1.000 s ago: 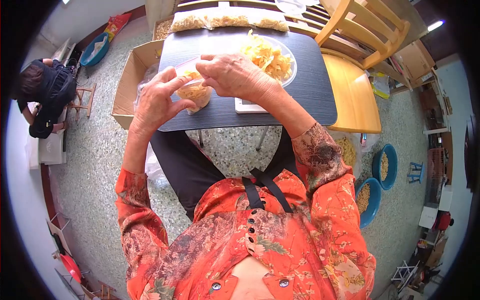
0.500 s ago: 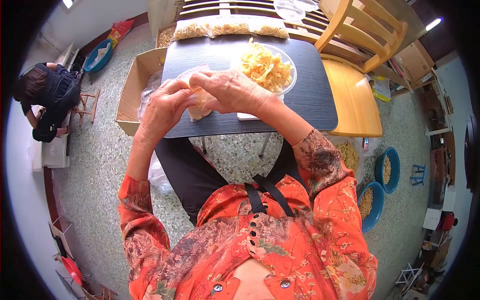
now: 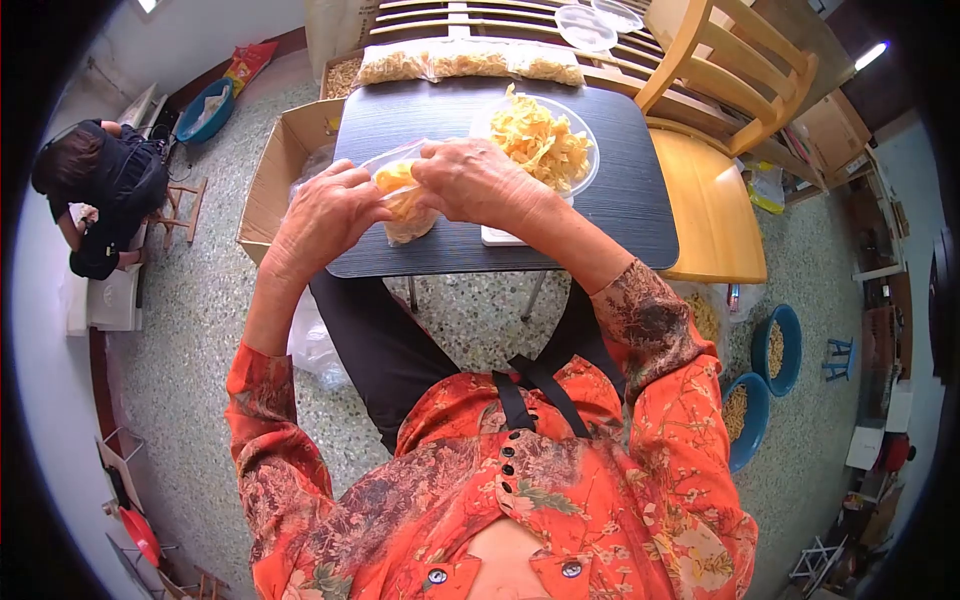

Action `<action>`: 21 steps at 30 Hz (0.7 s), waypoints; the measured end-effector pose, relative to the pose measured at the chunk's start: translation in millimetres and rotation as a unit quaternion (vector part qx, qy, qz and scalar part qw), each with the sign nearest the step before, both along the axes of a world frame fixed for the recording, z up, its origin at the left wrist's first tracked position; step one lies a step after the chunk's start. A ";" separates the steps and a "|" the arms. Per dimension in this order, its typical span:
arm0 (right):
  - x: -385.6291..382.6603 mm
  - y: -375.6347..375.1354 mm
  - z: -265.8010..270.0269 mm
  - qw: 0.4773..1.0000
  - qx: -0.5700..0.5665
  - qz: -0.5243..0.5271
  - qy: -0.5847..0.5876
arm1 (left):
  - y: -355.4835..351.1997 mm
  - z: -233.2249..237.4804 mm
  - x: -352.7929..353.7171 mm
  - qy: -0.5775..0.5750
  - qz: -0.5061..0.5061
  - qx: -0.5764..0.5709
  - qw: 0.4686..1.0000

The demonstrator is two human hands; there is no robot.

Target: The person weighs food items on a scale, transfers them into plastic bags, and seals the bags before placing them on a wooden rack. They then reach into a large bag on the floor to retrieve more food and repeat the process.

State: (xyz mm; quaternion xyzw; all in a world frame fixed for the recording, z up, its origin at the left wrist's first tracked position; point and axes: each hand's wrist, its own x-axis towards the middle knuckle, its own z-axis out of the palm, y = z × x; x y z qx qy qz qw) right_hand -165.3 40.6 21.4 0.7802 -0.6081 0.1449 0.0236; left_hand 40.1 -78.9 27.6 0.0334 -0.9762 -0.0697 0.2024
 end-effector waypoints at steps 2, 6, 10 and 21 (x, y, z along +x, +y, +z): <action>-3.3 -1.6 -2.1 0.995 -0.060 0.015 -0.078 | 0.4 1.6 0.8 0.015 0.003 0.003 1.000; -2.2 2.1 5.5 0.991 -0.074 0.014 -0.107 | -4.3 -6.5 4.2 0.079 0.017 0.059 0.995; -1.0 1.1 5.4 0.986 -0.078 -0.001 -0.147 | -5.3 -7.4 8.3 0.087 0.033 0.064 0.994; 4.9 -1.5 -6.2 0.999 -0.027 0.003 -0.034 | -3.0 -13.4 1.8 0.031 0.017 0.006 0.999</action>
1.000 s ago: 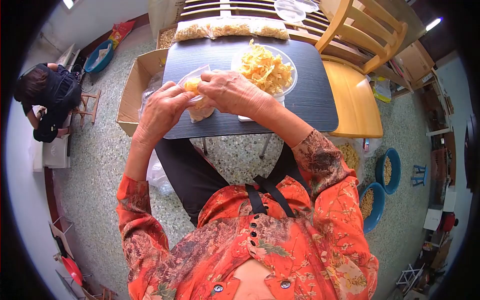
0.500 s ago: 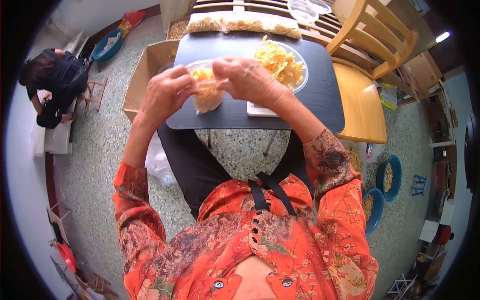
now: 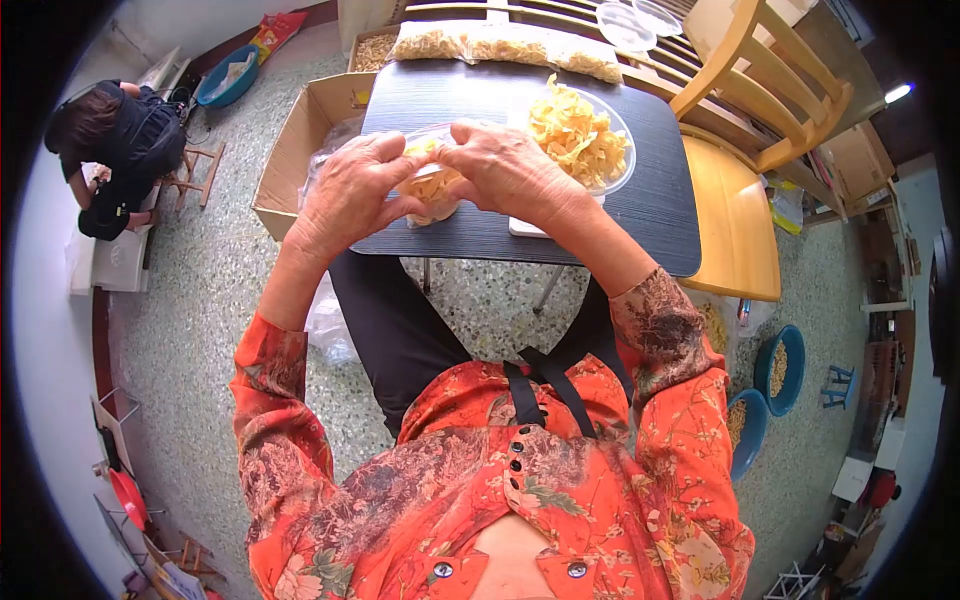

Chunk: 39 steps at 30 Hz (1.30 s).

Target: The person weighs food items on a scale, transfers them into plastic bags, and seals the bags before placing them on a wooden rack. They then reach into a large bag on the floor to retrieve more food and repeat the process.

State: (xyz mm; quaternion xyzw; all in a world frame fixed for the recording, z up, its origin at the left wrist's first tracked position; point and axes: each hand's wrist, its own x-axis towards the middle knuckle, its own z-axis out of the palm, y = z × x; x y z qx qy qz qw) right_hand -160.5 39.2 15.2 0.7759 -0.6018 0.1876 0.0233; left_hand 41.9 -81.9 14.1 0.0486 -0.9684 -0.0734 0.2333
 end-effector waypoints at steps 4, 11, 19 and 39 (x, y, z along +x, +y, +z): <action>5.2 -1.8 8.1 1.000 0.008 -0.013 0.023 | 2.3 2.3 -5.3 -0.006 0.003 -0.033 0.999; 3.5 -10.6 10.6 0.996 0.050 -0.024 0.067 | 6.3 7.1 -17.2 -0.056 0.035 -0.047 0.997; -3.3 -1.3 19.7 0.999 -0.042 -0.027 -0.023 | 10.9 34.7 -5.4 0.005 0.028 -0.025 0.999; 36.5 163.2 33.0 0.957 -0.157 0.022 -0.244 | 111.5 55.4 9.1 0.062 -0.111 0.256 0.958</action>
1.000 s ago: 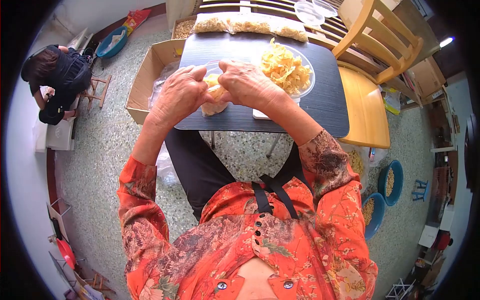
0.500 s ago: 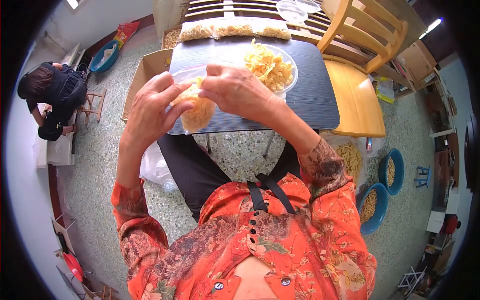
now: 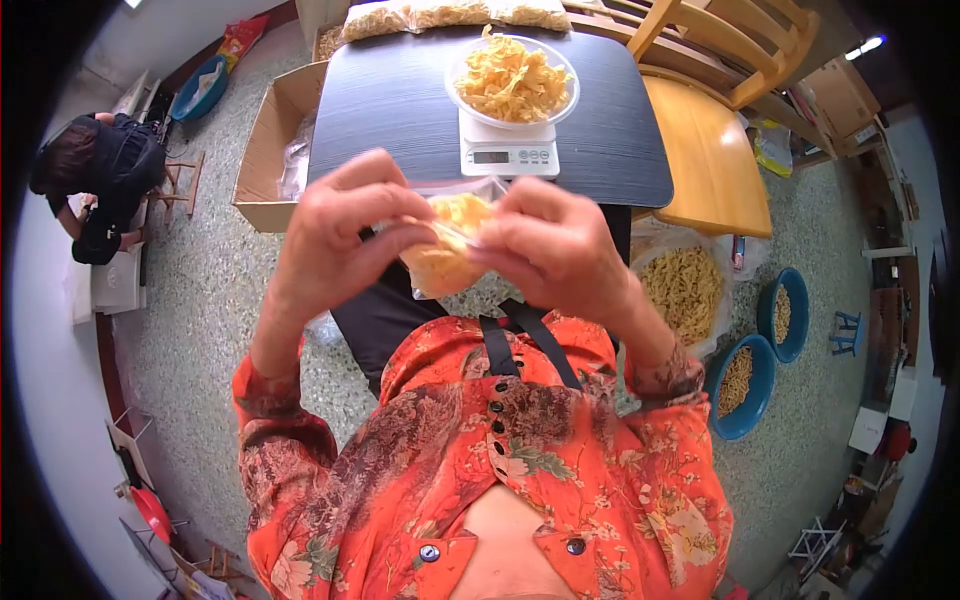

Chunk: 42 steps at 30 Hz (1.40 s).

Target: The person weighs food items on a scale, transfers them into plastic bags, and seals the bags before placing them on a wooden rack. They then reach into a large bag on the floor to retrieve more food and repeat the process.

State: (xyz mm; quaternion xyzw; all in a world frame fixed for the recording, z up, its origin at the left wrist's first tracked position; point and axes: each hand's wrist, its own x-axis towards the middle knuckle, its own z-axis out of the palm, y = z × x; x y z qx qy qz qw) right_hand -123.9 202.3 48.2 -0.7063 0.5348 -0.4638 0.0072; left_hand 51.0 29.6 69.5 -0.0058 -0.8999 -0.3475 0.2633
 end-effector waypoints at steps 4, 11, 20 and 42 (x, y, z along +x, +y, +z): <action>7.9 37.8 -7.0 0.998 0.011 -0.059 0.036 | 31.2 -16.2 -4.2 0.040 0.000 0.035 0.999; 10.8 74.4 -14.5 0.980 -0.010 -0.198 -0.006 | 73.5 -45.6 -11.2 0.058 -0.052 0.115 0.990; 1.8 92.5 -54.4 0.945 0.139 -0.064 -0.290 | 93.7 -68.3 -30.9 0.088 -0.104 0.190 0.972; 3.1 87.8 -37.0 0.882 -0.012 -0.220 -0.417 | 126.1 -97.4 -75.7 0.023 -0.154 0.396 0.905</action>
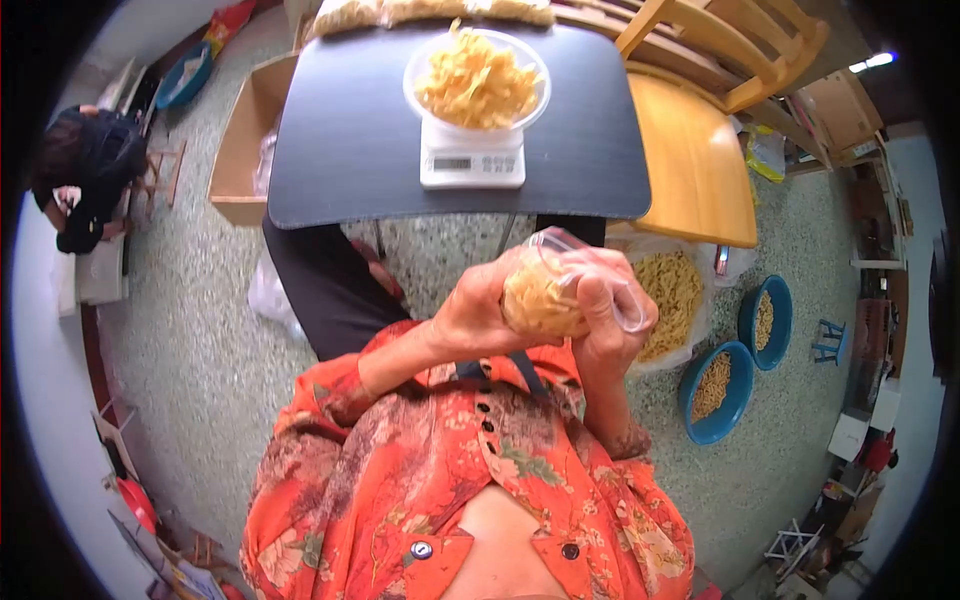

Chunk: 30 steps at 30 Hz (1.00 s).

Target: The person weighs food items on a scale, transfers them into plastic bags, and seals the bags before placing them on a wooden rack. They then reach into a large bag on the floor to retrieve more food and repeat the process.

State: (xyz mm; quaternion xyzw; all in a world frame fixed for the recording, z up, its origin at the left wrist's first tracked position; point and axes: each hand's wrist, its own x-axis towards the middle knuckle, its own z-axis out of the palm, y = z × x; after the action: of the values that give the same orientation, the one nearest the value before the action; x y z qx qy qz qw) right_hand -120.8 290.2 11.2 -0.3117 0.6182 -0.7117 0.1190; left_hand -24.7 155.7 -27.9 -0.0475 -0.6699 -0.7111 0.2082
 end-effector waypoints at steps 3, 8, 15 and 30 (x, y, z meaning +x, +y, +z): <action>-12.9 0.6 24.0 0.999 0.028 0.026 0.025 | -11.1 12.9 -7.9 -0.004 -0.008 -0.020 1.000; -45.0 8.4 68.2 0.977 0.092 0.060 0.180 | -26.5 48.1 -26.5 -0.007 -0.061 -0.020 0.998; -65.6 -9.5 102.9 0.937 0.070 -0.056 0.338 | -33.3 84.8 -72.7 0.064 -0.114 0.036 0.991; -261.0 -126.6 112.5 0.969 -0.025 -0.197 0.149 | -179.9 127.9 -284.6 -0.083 -0.242 0.153 0.954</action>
State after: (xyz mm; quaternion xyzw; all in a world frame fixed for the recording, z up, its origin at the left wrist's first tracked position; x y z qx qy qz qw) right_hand -381.9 163.5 123.7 -0.2893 0.6602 -0.6818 -0.1247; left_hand -309.3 -24.2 100.0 -0.1166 -0.5367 -0.8354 -0.0223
